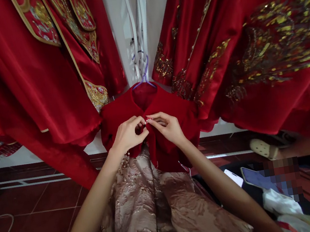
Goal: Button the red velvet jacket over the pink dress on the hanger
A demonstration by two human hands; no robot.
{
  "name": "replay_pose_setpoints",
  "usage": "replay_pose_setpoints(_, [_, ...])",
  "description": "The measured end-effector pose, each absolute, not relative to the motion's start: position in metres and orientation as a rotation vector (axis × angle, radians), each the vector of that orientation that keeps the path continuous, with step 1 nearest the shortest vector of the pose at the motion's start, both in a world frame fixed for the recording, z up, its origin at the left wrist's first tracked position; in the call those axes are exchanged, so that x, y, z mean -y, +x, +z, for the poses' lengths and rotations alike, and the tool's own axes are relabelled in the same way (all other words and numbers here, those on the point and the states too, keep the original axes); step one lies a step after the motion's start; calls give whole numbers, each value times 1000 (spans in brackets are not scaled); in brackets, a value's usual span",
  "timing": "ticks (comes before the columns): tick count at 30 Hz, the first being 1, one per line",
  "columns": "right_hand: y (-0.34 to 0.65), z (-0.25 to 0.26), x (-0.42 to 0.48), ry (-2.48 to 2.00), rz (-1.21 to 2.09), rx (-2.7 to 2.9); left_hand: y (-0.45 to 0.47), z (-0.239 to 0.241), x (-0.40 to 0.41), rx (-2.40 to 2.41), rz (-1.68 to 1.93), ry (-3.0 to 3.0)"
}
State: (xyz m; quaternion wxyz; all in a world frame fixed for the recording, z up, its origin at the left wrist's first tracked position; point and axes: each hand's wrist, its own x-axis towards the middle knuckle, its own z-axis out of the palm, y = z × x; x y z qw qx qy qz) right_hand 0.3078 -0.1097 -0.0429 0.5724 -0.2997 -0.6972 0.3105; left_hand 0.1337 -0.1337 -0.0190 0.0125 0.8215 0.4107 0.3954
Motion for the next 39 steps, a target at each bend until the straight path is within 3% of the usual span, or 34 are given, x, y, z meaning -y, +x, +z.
replay_pose_setpoints(20, [306, -44, 110, -750, 748, 1615, 140, -17, 119, -1197, 1147, 2676])
replay_pose_setpoints(26, [292, -78, 140, -1042, 602, 1453, 133, -80, 134, -1419, 1422, 2256])
replay_pose_setpoints(32, [291, -120, 139, -1385, 311, 1659, 137, -136, 151, -1449, 1507, 1954])
replay_pose_setpoints(35, [310, -124, 128, -1414, 500, 1634, 137, -129, 151, -1290, 1479, 1991])
replay_pose_setpoints(39, [344, -120, 124, -1181, 1118, 1437, 141, -111, 142, -1099, 1391, 2016])
